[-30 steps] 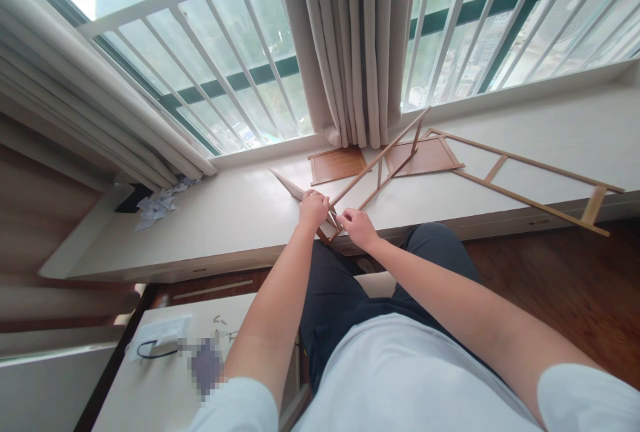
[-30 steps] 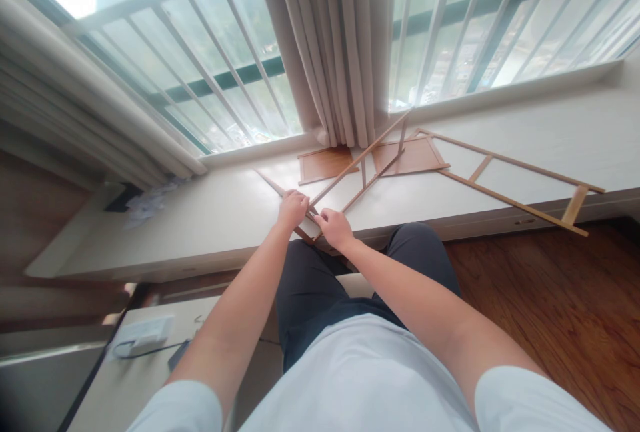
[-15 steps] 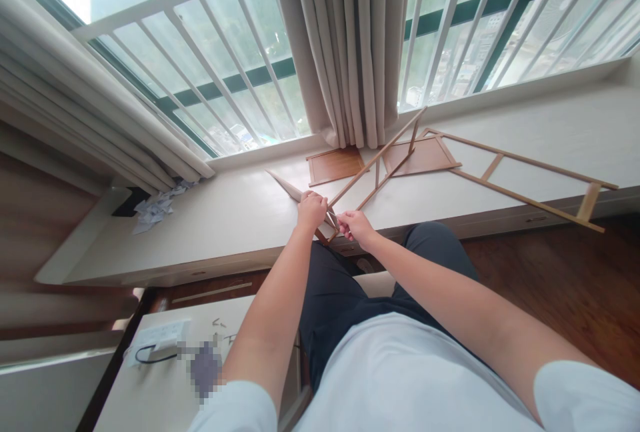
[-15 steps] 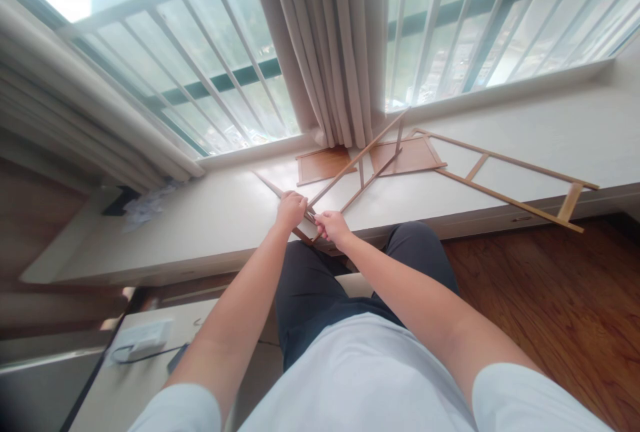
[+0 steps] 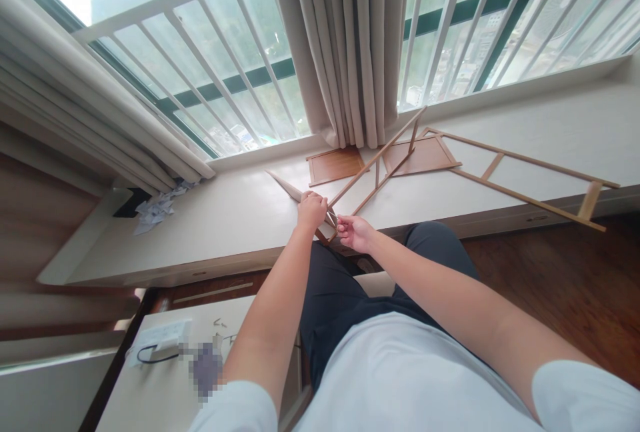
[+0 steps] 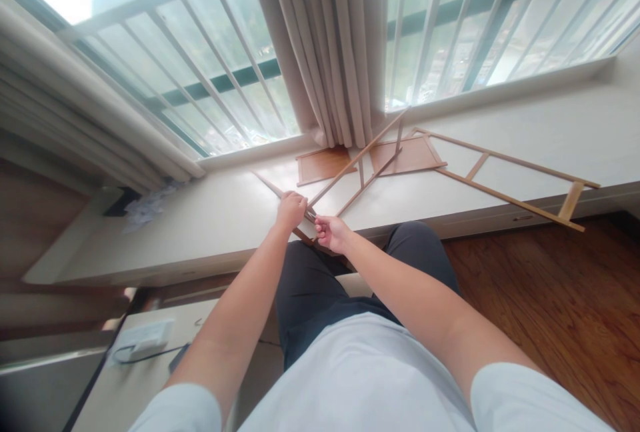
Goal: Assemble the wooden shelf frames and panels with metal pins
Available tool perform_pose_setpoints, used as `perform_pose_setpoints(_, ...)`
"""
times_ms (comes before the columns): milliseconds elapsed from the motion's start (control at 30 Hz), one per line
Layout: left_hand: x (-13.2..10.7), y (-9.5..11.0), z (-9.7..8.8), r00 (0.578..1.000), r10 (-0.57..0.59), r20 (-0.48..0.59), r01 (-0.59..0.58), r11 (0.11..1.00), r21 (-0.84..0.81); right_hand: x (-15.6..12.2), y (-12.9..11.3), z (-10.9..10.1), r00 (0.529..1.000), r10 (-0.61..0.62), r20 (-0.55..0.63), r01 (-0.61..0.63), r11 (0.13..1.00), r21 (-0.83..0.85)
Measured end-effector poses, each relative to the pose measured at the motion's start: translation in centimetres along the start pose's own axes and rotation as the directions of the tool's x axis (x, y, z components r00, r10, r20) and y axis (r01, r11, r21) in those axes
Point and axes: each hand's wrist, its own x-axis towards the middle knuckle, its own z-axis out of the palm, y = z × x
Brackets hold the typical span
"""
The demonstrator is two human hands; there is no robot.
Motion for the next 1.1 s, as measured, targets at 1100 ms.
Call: perform_pose_setpoints(1100, 0.3, -0.5, 0.7, 1.0, 0.004, -0.031, -0.004, 1.0, 0.005, -2.3, 0.6, 0.5, 0.697, -0.665, 0.27, 0.039, -0.341, -0.939)
